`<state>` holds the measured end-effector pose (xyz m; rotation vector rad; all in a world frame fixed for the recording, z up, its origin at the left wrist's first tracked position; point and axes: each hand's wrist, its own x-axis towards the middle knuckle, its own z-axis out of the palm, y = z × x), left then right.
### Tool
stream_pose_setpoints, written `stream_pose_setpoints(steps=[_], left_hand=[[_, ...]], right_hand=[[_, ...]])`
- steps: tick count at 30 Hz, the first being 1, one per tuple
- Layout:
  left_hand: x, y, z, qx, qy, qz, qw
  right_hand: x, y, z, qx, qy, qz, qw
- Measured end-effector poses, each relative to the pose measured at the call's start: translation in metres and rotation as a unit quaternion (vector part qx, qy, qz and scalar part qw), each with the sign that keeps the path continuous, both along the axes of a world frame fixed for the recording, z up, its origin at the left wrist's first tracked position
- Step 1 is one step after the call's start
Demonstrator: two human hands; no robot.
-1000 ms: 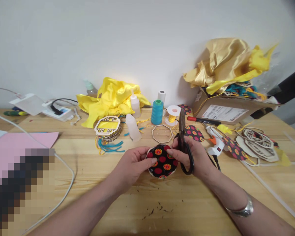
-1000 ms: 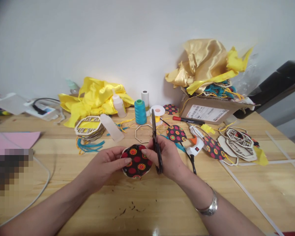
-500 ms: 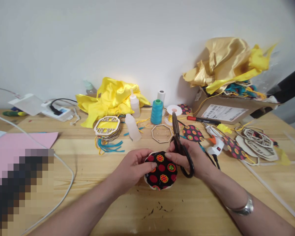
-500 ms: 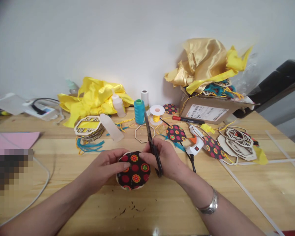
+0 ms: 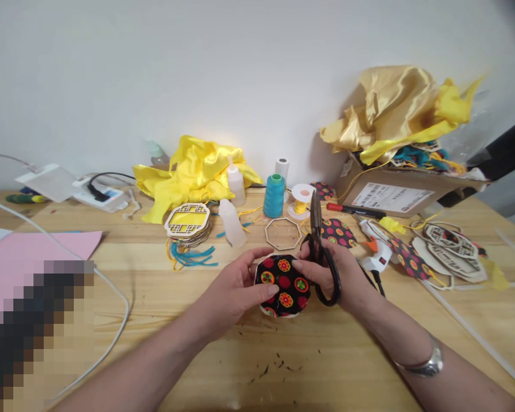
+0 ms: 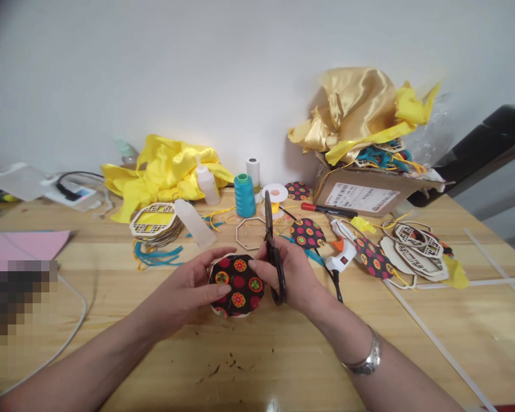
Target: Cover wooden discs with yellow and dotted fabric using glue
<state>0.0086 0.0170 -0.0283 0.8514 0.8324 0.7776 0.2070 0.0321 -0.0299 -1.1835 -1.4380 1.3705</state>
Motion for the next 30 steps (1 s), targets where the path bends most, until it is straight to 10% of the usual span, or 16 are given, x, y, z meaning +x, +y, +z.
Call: stream_pose_setpoints(steps=[30], left_hand=[[-0.0003,-0.001,0.0054,0.027,0.013,-0.026,0.999]], right_hand=[[-0.0012,0.0034,0.0021,-0.026,-0.03,-0.039,0.998]])
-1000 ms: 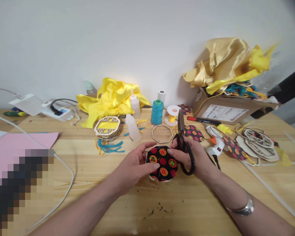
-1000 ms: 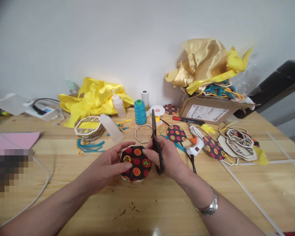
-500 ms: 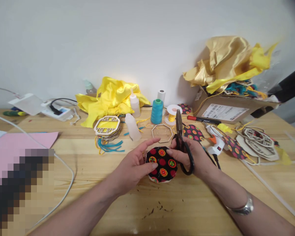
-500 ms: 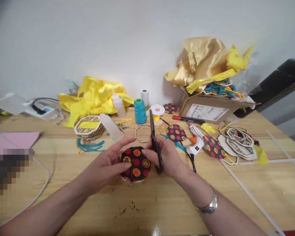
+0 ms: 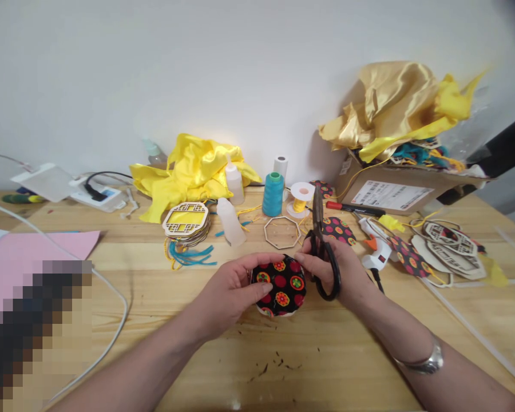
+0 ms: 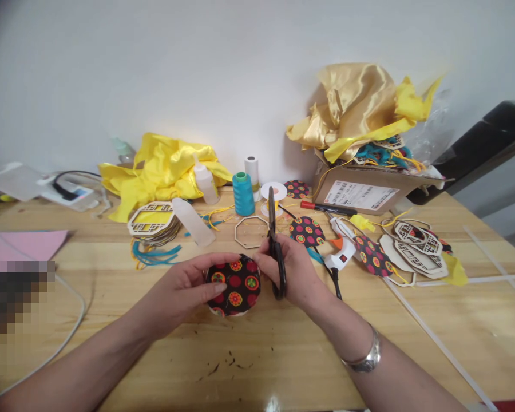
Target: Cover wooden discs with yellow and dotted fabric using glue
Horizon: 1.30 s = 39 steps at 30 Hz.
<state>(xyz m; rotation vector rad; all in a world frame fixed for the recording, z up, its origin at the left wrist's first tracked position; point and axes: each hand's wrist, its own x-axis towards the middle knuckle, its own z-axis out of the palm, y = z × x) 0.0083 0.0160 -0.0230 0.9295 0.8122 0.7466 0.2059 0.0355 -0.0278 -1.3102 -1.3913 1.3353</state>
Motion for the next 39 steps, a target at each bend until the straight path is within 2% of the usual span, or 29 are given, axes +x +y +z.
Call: stream_pose_setpoints(steps=[5,11,16,21,26,30,33,39], left_hand=[[0.0,0.0,0.001,-0.014,0.005,0.007,1.0],[-0.002,0.0,0.0,0.002,0.017,-0.016,1.0],[0.0,0.0,0.0,-0.007,0.033,-0.014,0.999],[0.0,-0.001,0.001,-0.006,0.033,-0.03,0.999],[-0.001,0.001,0.001,-0.006,0.046,0.024,0.999],[-0.004,0.004,0.001,0.001,0.036,0.061,0.998],[-0.006,0.006,0.001,-0.001,0.027,0.087,0.996],[-0.007,0.01,0.004,0.025,0.047,0.151,0.987]], right_hand=[[0.001,0.002,-0.002,0.018,0.024,-0.021,0.999],[0.003,-0.003,0.001,0.091,-0.053,-0.001,0.994],[0.004,-0.008,-0.005,0.151,-0.133,0.027,0.979],[0.004,-0.007,-0.006,0.166,-0.136,0.016,0.976],[0.008,-0.003,-0.002,0.154,-0.176,-0.02,0.972],[0.011,-0.004,0.002,0.167,-0.242,-0.001,0.956],[0.01,-0.008,0.008,0.204,-0.325,0.039,0.923],[0.009,-0.012,0.014,0.329,-0.51,0.035,0.794]])
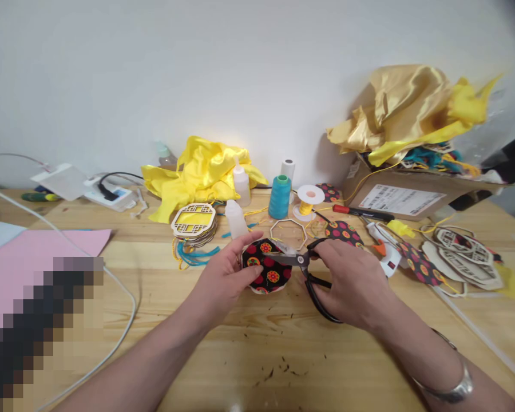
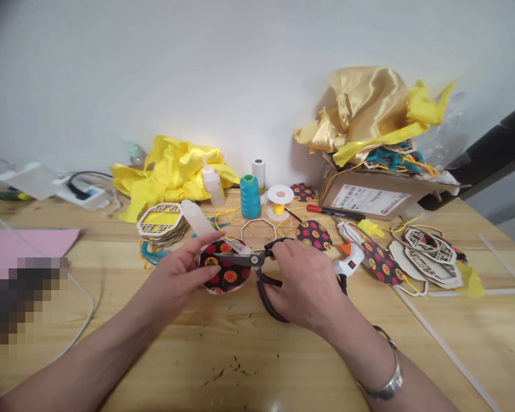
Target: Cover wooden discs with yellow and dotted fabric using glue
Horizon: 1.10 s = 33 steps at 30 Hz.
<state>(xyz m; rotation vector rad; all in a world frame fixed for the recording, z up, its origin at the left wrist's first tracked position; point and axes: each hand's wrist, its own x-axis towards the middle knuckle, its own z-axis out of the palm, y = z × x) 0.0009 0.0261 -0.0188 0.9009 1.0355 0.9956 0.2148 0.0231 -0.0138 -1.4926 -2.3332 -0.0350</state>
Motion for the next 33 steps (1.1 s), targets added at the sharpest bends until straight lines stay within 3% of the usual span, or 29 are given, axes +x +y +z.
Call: stream_pose_setpoints(steps=[4,9,19,24,29,33], left_hand=[[0.0007,0.0002,0.0031,0.005,-0.011,0.005,1.0],[0.0004,0.0009,0.0017,0.007,-0.008,-0.001,1.0],[0.0021,-0.0009,0.0015,0.001,0.028,0.008,1.0],[0.0024,-0.0003,0.0012,-0.001,0.02,0.0,1.0],[0.0016,-0.0002,-0.0009,0.006,0.035,0.005,0.999],[0.0015,-0.0005,-0.0024,0.002,0.016,0.004,1.0]], right_hand=[[0.0034,0.0027,-0.0025,0.06,-0.097,0.02,0.993],[0.0038,0.0036,-0.0029,0.107,-0.147,0.024,0.983],[0.0047,0.0042,-0.0042,0.112,-0.152,0.002,0.982],[0.0038,0.0033,-0.0047,0.108,-0.138,0.031,0.984],[0.0056,0.0043,-0.004,0.116,-0.146,-0.011,0.982],[0.0045,0.005,-0.0047,0.118,-0.132,0.022,0.984]])
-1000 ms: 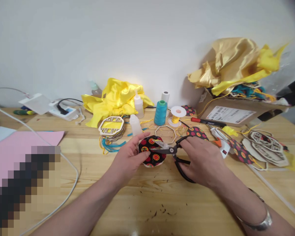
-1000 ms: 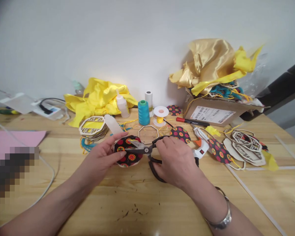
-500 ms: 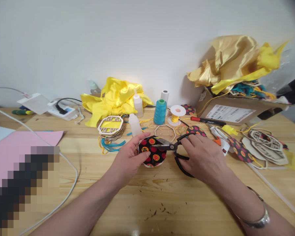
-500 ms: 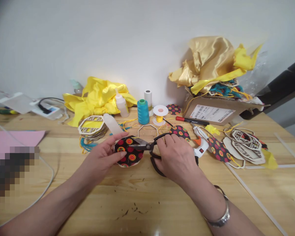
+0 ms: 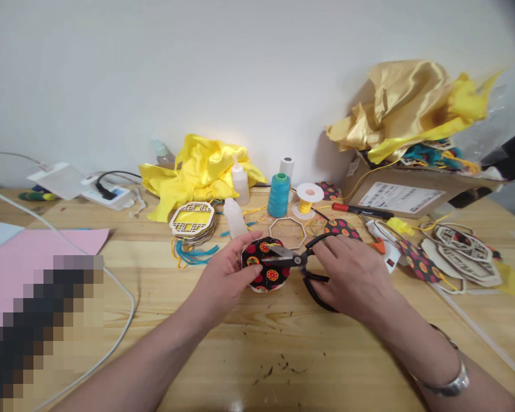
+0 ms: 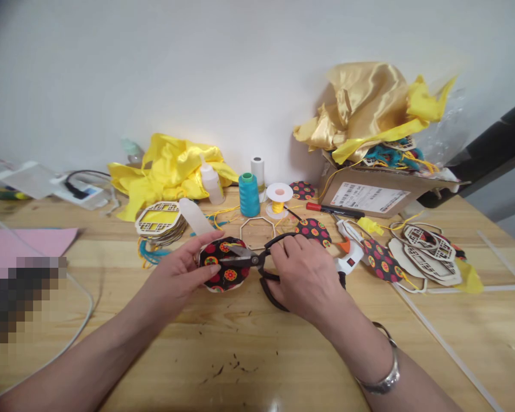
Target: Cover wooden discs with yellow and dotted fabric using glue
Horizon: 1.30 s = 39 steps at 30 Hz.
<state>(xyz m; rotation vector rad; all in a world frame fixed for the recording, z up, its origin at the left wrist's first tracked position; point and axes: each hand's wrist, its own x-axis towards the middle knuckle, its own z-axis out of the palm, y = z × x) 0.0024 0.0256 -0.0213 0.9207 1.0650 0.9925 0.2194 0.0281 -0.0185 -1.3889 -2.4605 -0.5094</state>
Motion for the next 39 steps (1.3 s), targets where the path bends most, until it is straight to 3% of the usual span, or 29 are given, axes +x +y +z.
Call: stream_pose_setpoints(steps=[6,12,16,21,26,33,39], left_hand=[[-0.0003,-0.0001,0.0003,0.001,0.008,0.001,1.0],[-0.0001,0.0006,0.0012,-0.007,-0.019,-0.007,1.0],[0.0001,0.0003,0.0009,-0.004,0.0,0.003,1.0],[-0.0006,0.0003,-0.0014,-0.002,-0.009,-0.009,1.0],[-0.0012,0.0007,-0.0026,-0.001,0.003,0.005,1.0],[0.0005,0.0011,-0.0028,-0.009,-0.013,-0.01,1.0],[-0.0009,0.0005,-0.0059,-0.004,-0.006,-0.008,1.0]], right_hand=[[0.0014,0.0009,-0.0002,-0.002,-0.011,-0.046,0.999],[0.0006,0.0007,-0.0002,-0.013,-0.006,0.001,1.0],[0.0022,0.0029,-0.0014,0.004,-0.005,-0.052,0.999],[0.0025,0.003,-0.0022,-0.014,-0.005,-0.004,1.0],[0.0045,0.0032,-0.0025,0.014,0.008,-0.07,0.997],[-0.0003,0.0022,-0.0039,-0.022,0.02,0.013,0.999],[0.004,0.005,-0.0042,0.017,0.032,-0.067,0.997]])
